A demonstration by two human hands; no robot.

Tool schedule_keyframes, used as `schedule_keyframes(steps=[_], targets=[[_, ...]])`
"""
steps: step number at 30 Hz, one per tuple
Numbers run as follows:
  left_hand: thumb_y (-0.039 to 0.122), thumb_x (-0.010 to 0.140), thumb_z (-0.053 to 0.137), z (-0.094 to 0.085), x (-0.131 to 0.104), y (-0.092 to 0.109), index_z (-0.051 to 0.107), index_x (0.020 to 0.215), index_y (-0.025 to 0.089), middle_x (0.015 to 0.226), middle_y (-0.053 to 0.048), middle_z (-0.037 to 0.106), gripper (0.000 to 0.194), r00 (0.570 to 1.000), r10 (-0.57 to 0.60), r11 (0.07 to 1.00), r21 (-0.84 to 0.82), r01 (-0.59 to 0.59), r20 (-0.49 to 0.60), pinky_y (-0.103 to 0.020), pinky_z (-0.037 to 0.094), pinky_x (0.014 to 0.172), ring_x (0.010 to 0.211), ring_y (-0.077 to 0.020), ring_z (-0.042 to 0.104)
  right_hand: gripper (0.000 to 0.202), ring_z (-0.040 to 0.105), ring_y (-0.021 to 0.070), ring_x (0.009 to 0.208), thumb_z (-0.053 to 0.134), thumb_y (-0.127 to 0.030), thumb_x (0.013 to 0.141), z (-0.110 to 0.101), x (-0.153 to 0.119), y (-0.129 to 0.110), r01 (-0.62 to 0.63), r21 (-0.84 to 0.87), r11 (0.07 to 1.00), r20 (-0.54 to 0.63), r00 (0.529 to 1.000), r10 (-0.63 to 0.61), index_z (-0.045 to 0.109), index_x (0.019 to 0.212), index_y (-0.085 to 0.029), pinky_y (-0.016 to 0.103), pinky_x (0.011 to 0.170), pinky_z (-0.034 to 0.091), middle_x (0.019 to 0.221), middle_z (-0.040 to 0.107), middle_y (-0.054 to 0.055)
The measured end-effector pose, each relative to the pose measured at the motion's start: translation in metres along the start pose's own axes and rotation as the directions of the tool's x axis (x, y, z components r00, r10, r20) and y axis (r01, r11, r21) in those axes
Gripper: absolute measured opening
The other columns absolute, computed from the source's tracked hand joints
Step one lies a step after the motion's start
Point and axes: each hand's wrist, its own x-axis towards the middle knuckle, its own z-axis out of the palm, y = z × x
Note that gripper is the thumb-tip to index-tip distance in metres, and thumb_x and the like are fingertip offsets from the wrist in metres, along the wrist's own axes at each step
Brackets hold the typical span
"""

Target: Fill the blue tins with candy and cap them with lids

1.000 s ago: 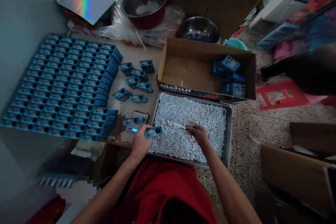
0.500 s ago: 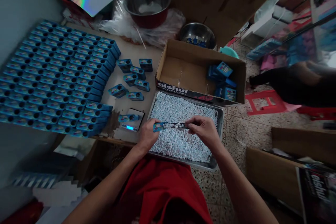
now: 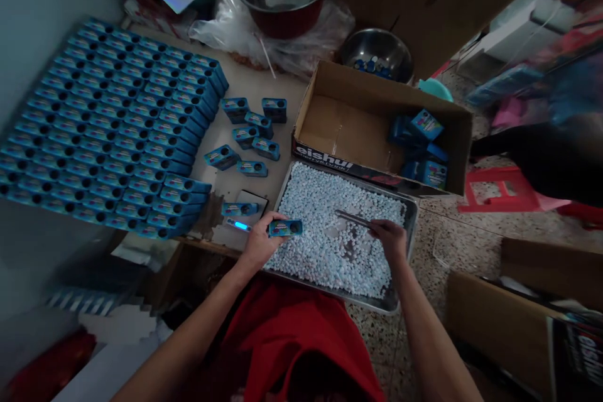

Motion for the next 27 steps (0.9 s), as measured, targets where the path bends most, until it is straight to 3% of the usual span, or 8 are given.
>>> schedule_keyframes(steps=[4,6,8,11,16,19,22,27], targets=[[0.014,0.066,0.072,-0.011,0.004,0.003,0.067,0.101,0.020,0.104,-0.003,0.072,0.036,0.996,-0.082,0.997,0.001,0.083,-0.032,-0.033,0.049,0.094,0.101,-0.0212,0.066,0.043,0.067,0.0176,0.058,0.083,-0.055,0.061,0.077,0.021,0.020,-0.182,0.214,0.960,0.071,0.983,0.170,0.072,0.072,-0.016,0.029,0.054,0.057,0.066,0.072,0.006],[0.015,0.065,0.073,-0.013,0.006,0.004,0.067,0.100,0.020,0.103,-0.003,0.072,0.035,0.993,-0.101,0.994,0.032,0.103,-0.054,-0.035,0.049,0.094,0.101,-0.0220,0.066,0.044,0.067,0.0173,0.058,0.086,-0.054,0.057,0.094,0.025,0.020,-0.251,0.280,0.926,0.120,0.967,0.226,0.072,0.073,-0.016,0.029,0.055,0.057,0.067,0.073,0.006],[0.015,0.065,0.074,-0.013,0.008,0.004,0.067,0.100,0.020,0.101,-0.003,0.072,0.036,0.991,-0.113,0.990,0.071,0.118,-0.070,-0.035,0.050,0.093,0.098,-0.0222,0.067,0.044,0.066,0.0162,0.056,0.089,-0.053,0.053,0.089,0.024,0.016,-0.302,0.321,0.898,0.161,0.951,0.263,0.073,0.073,-0.017,0.029,0.055,0.057,0.066,0.072,0.005],[0.017,0.067,0.074,-0.008,0.012,0.003,0.067,0.100,0.020,0.098,-0.003,0.072,0.034,0.991,-0.113,0.985,0.123,0.121,-0.068,-0.035,0.052,0.089,0.094,-0.0223,0.068,0.043,0.064,0.0147,0.055,0.091,-0.049,0.051,0.060,0.018,0.003,-0.345,0.348,0.872,0.223,0.934,0.280,0.073,0.072,-0.017,0.027,0.054,0.056,0.065,0.071,0.003],[0.013,0.071,0.070,0.009,0.019,0.005,0.068,0.102,0.021,0.103,-0.004,0.072,0.032,0.997,0.009,0.971,0.238,0.008,-0.073,-0.037,0.052,0.091,0.098,-0.0234,0.068,0.035,0.061,0.0126,0.050,0.093,-0.040,0.054,0.027,0.013,-0.042,-0.356,0.326,0.876,0.342,0.908,0.242,0.076,0.072,-0.016,0.025,0.051,0.052,0.062,0.071,0.003],[0.010,0.071,0.066,0.019,0.020,0.013,0.068,0.103,0.022,0.105,-0.005,0.072,0.034,0.993,0.095,0.949,0.308,-0.069,-0.068,-0.038,0.051,0.094,0.102,-0.0247,0.066,0.029,0.061,0.0121,0.049,0.088,-0.038,0.062,0.021,0.012,-0.079,-0.261,0.235,0.936,0.380,0.911,0.159,0.078,0.077,-0.015,0.024,0.050,0.050,0.062,0.072,0.003],[0.010,0.072,0.063,0.027,0.019,0.022,0.067,0.100,0.021,0.102,-0.006,0.071,0.030,0.991,0.130,0.933,0.343,-0.111,-0.033,-0.037,0.051,0.092,0.100,-0.0246,0.066,0.014,0.062,0.0121,0.051,0.076,-0.029,0.074,0.019,0.002,-0.121,-0.034,0.036,0.999,0.378,0.925,0.018,0.078,0.078,-0.016,0.023,0.052,0.048,0.063,0.071,0.001],[0.017,0.071,0.070,0.041,0.015,0.031,0.068,0.100,0.021,0.100,-0.004,0.071,0.030,0.997,0.072,0.958,0.281,-0.062,-0.027,-0.036,0.051,0.091,0.098,-0.0241,0.065,0.020,0.065,0.0141,0.065,0.061,-0.011,0.076,0.015,-0.030,-0.173,0.366,-0.311,0.877,0.381,0.893,-0.238,0.078,0.079,-0.022,0.024,0.061,0.043,0.071,0.074,0.000]])
